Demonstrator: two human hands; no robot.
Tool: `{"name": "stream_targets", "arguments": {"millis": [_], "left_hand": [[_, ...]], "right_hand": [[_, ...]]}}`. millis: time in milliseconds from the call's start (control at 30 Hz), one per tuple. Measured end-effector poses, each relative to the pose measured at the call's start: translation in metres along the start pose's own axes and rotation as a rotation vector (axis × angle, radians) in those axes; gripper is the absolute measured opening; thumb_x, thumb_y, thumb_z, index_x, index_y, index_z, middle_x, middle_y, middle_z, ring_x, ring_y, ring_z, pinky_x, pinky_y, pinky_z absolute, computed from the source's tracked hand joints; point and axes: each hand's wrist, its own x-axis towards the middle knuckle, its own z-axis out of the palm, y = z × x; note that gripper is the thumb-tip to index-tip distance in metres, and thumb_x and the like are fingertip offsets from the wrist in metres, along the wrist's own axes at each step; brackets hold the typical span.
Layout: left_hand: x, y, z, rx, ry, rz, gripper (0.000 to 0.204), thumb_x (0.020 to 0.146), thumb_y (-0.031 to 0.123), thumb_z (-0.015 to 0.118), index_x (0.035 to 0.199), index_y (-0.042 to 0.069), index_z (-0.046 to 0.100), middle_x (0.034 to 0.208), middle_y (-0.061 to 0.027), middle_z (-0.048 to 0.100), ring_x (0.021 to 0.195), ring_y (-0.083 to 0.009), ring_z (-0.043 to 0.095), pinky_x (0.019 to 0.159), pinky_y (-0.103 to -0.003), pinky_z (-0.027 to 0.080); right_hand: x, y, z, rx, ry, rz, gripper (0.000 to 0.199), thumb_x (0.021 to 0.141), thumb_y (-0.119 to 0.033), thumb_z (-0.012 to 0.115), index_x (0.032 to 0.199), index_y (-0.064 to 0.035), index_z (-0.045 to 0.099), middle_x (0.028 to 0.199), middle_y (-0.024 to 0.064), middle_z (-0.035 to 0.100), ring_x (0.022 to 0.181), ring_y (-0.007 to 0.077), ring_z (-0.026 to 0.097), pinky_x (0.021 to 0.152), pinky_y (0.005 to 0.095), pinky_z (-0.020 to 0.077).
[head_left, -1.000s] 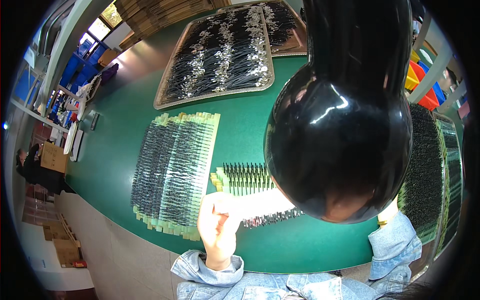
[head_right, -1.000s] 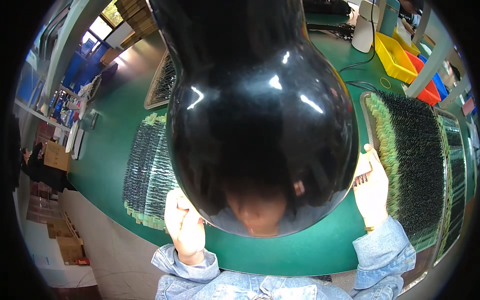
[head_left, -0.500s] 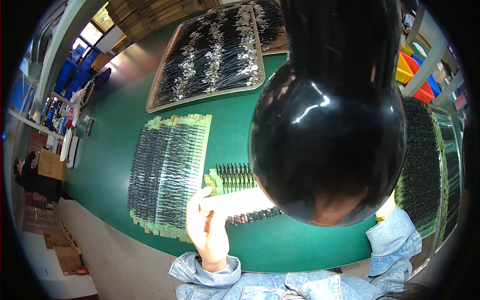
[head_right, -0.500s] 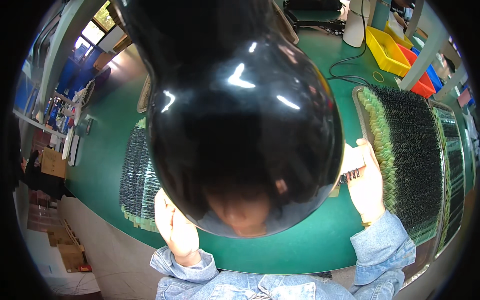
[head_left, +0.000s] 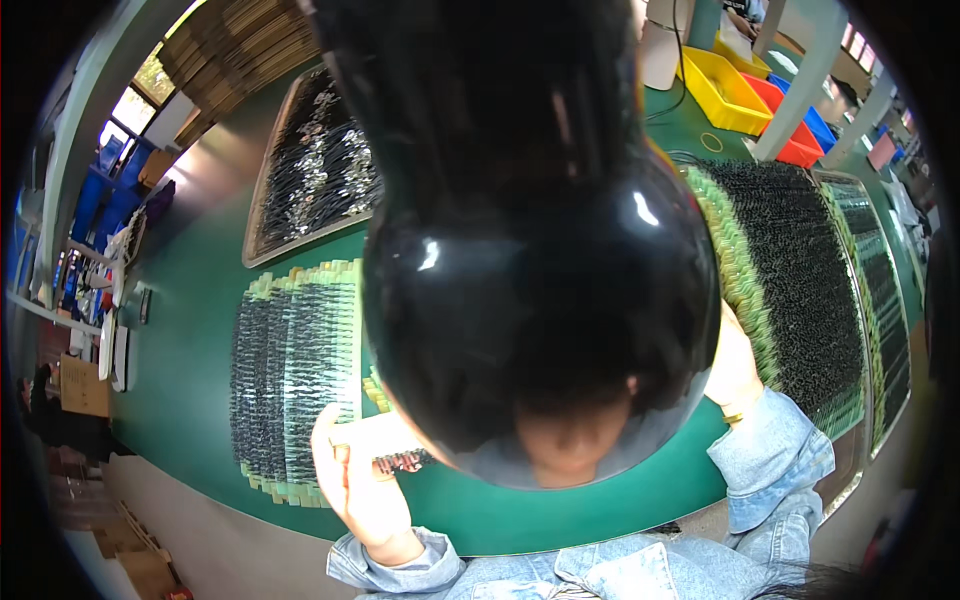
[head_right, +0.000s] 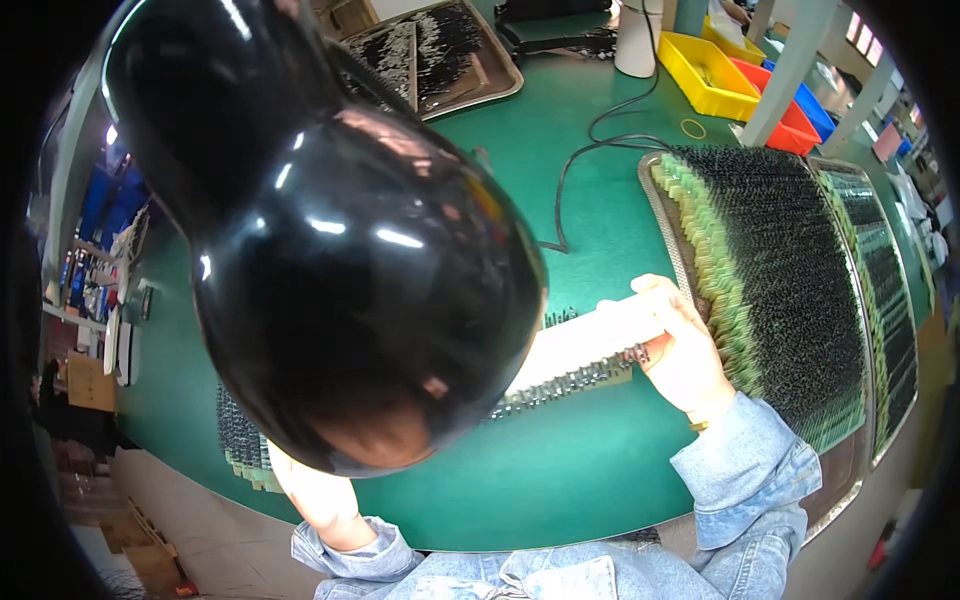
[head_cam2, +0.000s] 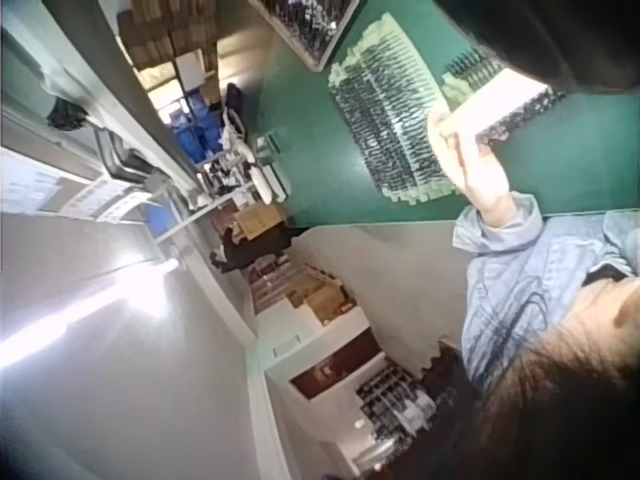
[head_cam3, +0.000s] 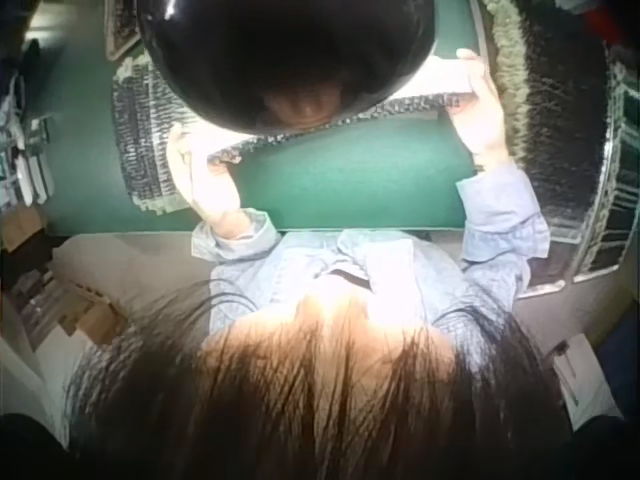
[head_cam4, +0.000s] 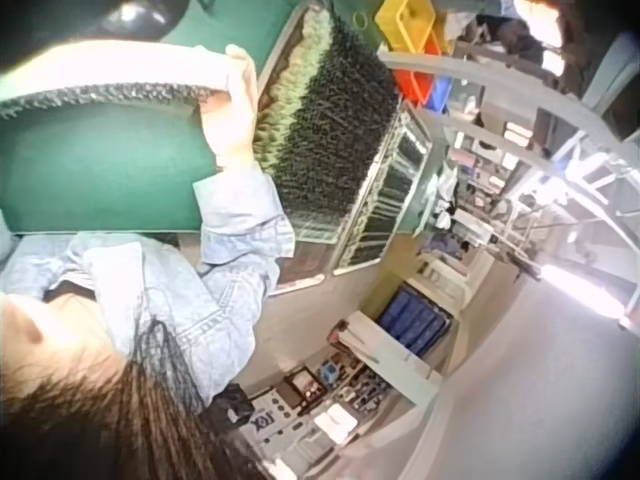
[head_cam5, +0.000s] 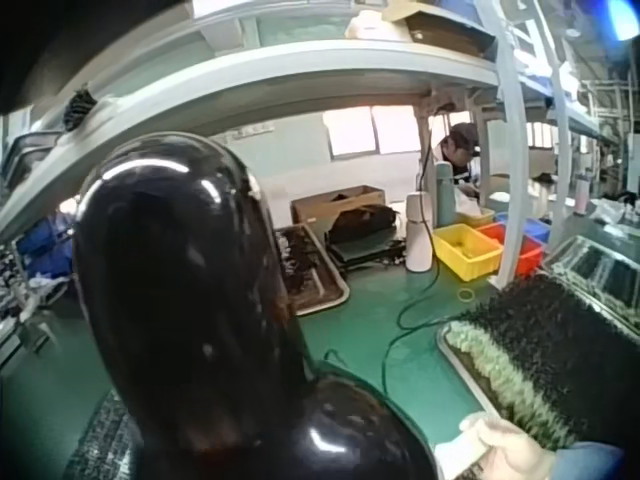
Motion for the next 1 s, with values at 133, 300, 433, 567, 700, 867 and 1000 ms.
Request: {"name": "stream_targets", "arguments": {"millis": [133,300,433,567,700,867,1000], "left_hand": [[0.001,-0.002,-0.011,0.088,0.040,0.017,0.039,0.079,0.001,0.042,0.116,-0.005,0.032,0.084,-0.0058,0.048,0.077,-0.0118,0.048,0.074,-0.024,0.040],[0.001,-0.002,-0.009,0.048,0.094,-0.042,0.036,0.079,0.001,0.040,0.114,-0.004,0.035,0.085,-0.0047,0.047,0.078,-0.0099,0.046,0.073,-0.022,0.038],[0.004,-0.011,-0.034,0.025,-0.029,-0.104,0.031,0.079,0.003,0.040,0.109,-0.002,0.038,0.093,-0.0062,0.048,0.086,-0.0132,0.047,0.078,-0.024,0.038],[0.005,-0.009,-0.042,-0.173,-0.066,-0.313,0.039,0.079,0.015,0.041,0.114,-0.001,0.037,0.111,-0.0115,0.045,0.101,-0.0216,0.043,0.086,-0.030,0.036],[0.009,-0.016,-0.054,-0.409,-0.303,-0.357,0.041,0.083,0.017,0.039,0.118,-0.003,0.034,0.116,-0.0138,0.042,0.106,-0.0229,0.042,0.089,-0.033,0.033],[0.004,-0.019,-0.059,-0.090,-0.161,-0.223,0.037,0.086,0.014,0.037,0.117,-0.006,0.033,0.119,-0.0155,0.039,0.107,-0.0234,0.042,0.090,-0.032,0.034],[0.004,-0.022,-0.067,0.115,-0.006,-0.142,0.035,0.086,0.012,0.038,0.115,-0.008,0.034,0.120,-0.0160,0.036,0.105,-0.0232,0.043,0.090,-0.030,0.036]], "right_hand": [[0.006,0.011,-0.006,0.156,-0.051,0.061,0.025,0.082,-0.011,0.045,0.106,-0.0012,0.043,0.092,0.0114,0.054,0.098,0.0281,0.049,0.085,0.0364,0.0390],[0.006,0.007,-0.010,0.295,-0.208,0.079,0.026,0.081,-0.009,0.047,0.105,0.0015,0.044,0.093,0.0150,0.054,0.090,0.0199,0.052,0.080,0.0285,0.0402],[0.004,0.004,-0.012,0.227,-0.180,0.094,0.027,0.082,-0.012,0.047,0.106,0.0007,0.043,0.100,0.0180,0.052,0.091,0.0206,0.052,0.081,0.0286,0.0409],[0.006,0.008,-0.017,0.162,-0.155,0.070,0.029,0.084,-0.023,0.045,0.102,-0.0003,0.044,0.096,0.0162,0.054,0.089,0.0191,0.054,0.078,0.0296,0.0437],[0.003,0.006,-0.008,0.019,-0.117,-0.050,0.026,0.087,-0.028,0.039,0.088,-0.0026,0.043,0.084,0.0140,0.056,0.072,0.0196,0.058,0.063,0.0308,0.0486],[-0.004,0.003,0.002,-0.088,-0.065,-0.148,0.026,0.088,-0.027,0.036,0.084,-0.0023,0.042,0.076,0.0131,0.056,0.061,0.0214,0.059,0.055,0.0312,0.0493],[-0.012,0.003,0.007,-0.327,-0.130,-0.237,0.025,0.087,-0.024,0.036,0.078,-0.0009,0.040,0.067,0.0108,0.050,0.057,0.0213,0.057,0.049,0.0303,0.0479]]}}
